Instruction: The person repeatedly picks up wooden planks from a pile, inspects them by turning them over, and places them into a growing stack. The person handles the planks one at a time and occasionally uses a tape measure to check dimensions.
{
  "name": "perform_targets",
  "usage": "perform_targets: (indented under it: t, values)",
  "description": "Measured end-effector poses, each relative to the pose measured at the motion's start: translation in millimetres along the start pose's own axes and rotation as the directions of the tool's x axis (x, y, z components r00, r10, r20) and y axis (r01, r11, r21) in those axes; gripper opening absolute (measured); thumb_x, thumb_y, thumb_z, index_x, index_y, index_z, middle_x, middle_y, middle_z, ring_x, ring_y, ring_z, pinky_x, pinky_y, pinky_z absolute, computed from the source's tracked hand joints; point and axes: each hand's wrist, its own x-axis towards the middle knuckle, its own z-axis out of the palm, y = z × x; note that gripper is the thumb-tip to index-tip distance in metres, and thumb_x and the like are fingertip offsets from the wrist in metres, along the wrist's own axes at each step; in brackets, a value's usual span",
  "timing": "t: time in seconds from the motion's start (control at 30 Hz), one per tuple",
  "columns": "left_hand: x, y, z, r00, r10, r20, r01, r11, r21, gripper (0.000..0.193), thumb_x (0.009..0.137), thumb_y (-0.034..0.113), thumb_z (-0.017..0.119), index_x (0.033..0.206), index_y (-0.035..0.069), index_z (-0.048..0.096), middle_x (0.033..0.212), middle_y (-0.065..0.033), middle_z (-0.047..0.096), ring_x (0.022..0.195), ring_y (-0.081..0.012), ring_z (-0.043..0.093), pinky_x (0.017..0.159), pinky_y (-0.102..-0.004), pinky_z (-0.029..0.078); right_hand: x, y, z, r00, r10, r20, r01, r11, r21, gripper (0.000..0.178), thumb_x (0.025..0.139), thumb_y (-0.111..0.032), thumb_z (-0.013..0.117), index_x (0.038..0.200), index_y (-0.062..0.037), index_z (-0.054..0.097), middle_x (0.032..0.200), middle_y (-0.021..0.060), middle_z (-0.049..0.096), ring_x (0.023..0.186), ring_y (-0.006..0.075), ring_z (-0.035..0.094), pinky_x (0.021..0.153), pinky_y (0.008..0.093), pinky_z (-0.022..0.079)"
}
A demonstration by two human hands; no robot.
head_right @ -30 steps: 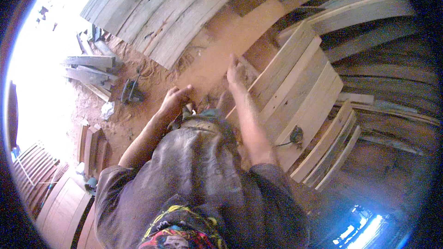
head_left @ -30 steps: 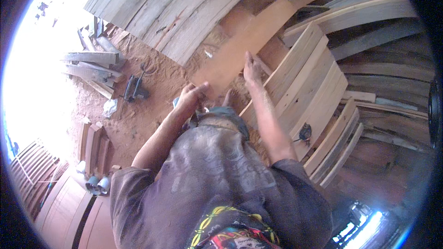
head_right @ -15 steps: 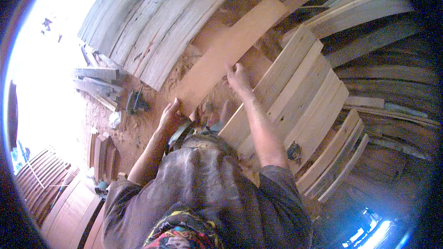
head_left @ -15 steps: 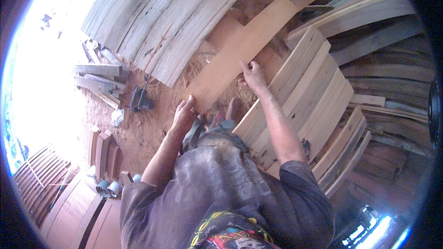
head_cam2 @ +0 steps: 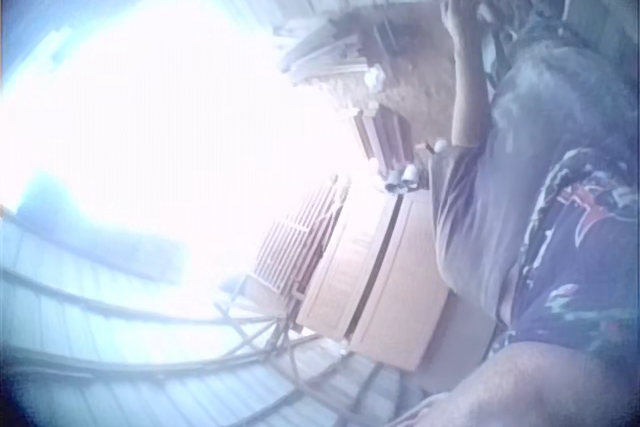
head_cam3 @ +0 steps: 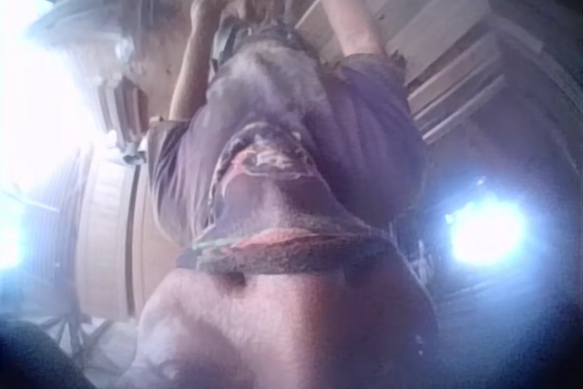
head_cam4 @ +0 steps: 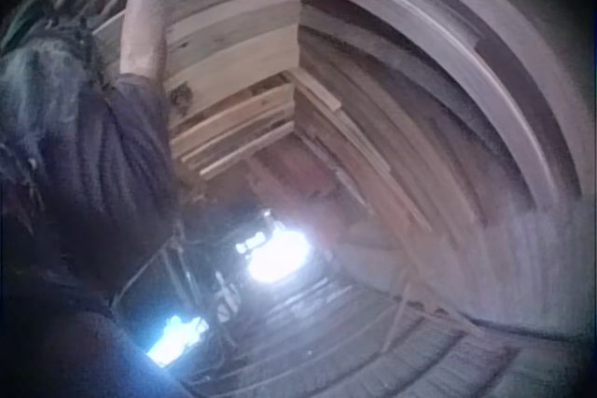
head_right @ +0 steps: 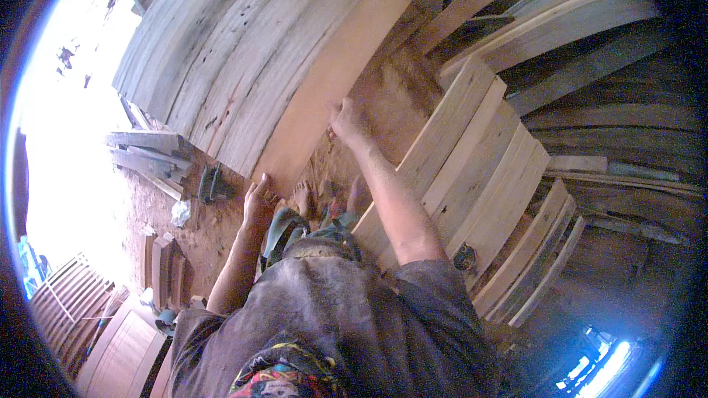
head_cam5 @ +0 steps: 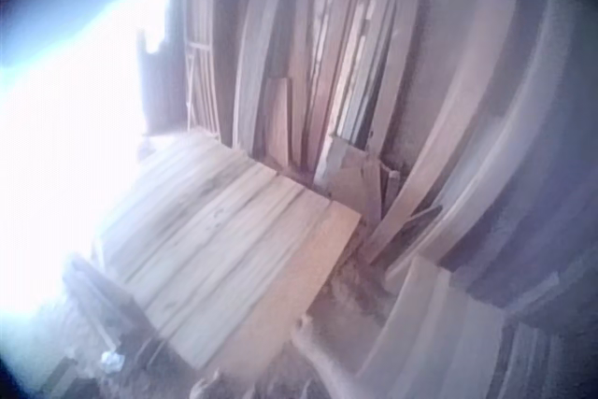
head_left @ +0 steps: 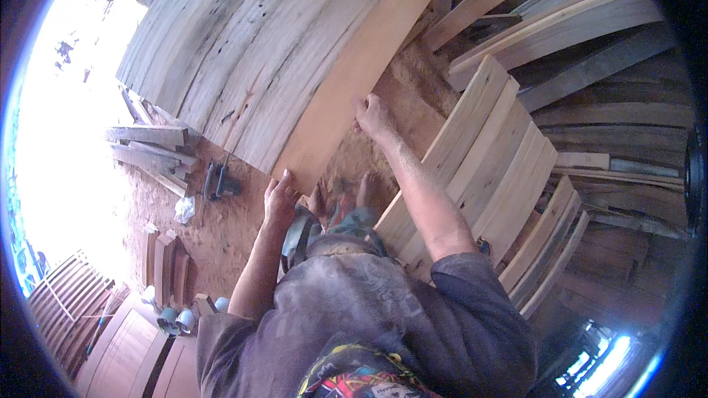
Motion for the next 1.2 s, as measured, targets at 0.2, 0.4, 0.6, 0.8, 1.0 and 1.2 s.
perform_targets:
  t: [0.2, 0.4, 0.6, 0.8, 1.0, 1.2]
  values:
    - [0, 8, 6, 0.989, 0.149, 0.018, -0.15, 0.987, 0.053, 0.028, 0.1, 0.02, 0.065, 0.12, 0.003, 0.054, 0.105, -0.0082, 0.065, 0.095, -0.0195, 0.065, 0.08, -0.0333, 0.054, 24, 48, 13, 0.981, -0.175, -0.089, 0.166, 0.981, -0.098, 0.043, 0.098, -0.039, 0.061, 0.101, 0.004, 0.062, 0.069, 0.0121, 0.071, 0.06, 0.021, 0.072, 0.063, 0.0363, 0.057]
    - [-3, 5, -13, 0.99, 0.136, 0.028, -0.136, 0.99, 0.028, 0.03, 0.103, 0.027, 0.062, 0.118, 0.002, 0.056, 0.108, -0.0085, 0.065, 0.097, -0.0199, 0.065, 0.084, -0.0348, 0.054, 1, 23, 17, 0.975, -0.198, -0.101, 0.182, 0.972, -0.149, 0.039, 0.099, -0.037, 0.061, 0.098, 0.0025, 0.063, 0.073, 0.0141, 0.071, 0.064, 0.0217, 0.072, 0.062, 0.0377, 0.057]
    - [16, 1, -17, 0.993, 0.105, 0.045, -0.107, 0.993, 0.043, 0.035, 0.105, 0.037, 0.056, 0.112, 0.003, 0.06, 0.106, -0.0065, 0.064, 0.095, -0.0178, 0.062, 0.087, -0.0351, 0.051, 23, 66, 34, 0.976, -0.152, -0.155, 0.163, 0.984, 0.067, 0.04, 0.099, -0.038, 0.061, 0.1, 0.0027, 0.063, 0.076, 0.0137, 0.071, 0.061, 0.0224, 0.071, 0.057, 0.0367, 0.058]
    - [23, 1, -21, 0.996, 0.085, 0.009, -0.085, 0.996, 0.0, 0.04, 0.104, 0.038, 0.058, 0.119, 0.0, 0.06, 0.112, -0.0089, 0.067, 0.099, -0.0198, 0.064, 0.088, -0.0357, 0.052, 11, 39, 27, 0.98, -0.173, -0.099, 0.167, 0.984, -0.068, 0.043, 0.099, -0.039, 0.061, 0.104, 0.0033, 0.061, 0.078, 0.012, 0.07, 0.06, 0.0237, 0.071, 0.055, 0.0344, 0.058]
    - [32, 7, -20, 0.996, 0.079, 0.03, -0.074, 0.986, -0.15, 0.032, 0.104, 0.031, 0.058, 0.115, 0.001, 0.057, 0.112, -0.0085, 0.064, 0.102, -0.0217, 0.065, 0.091, -0.0375, 0.053, 22, 59, 34, 0.964, -0.176, -0.199, 0.156, 0.982, -0.111, 0.042, 0.099, -0.04, 0.061, 0.103, 0.0019, 0.064, 0.075, 0.0128, 0.072, 0.061, 0.0237, 0.072, 0.059, 0.036, 0.058]
    - [39, 11, -26, 0.992, 0.054, 0.114, -0.032, 0.982, -0.185, 0.038, 0.104, 0.03, 0.06, 0.122, -0.002, 0.057, 0.122, -0.0119, 0.063, 0.113, -0.0229, 0.061, 0.101, -0.0393, 0.048, 25, 56, 32, 0.963, -0.195, -0.187, 0.176, 0.978, -0.11, 0.041, 0.098, -0.039, 0.062, 0.101, 0.0017, 0.065, 0.072, 0.0127, 0.071, 0.058, 0.0252, 0.071, 0.06, 0.0364, 0.058]
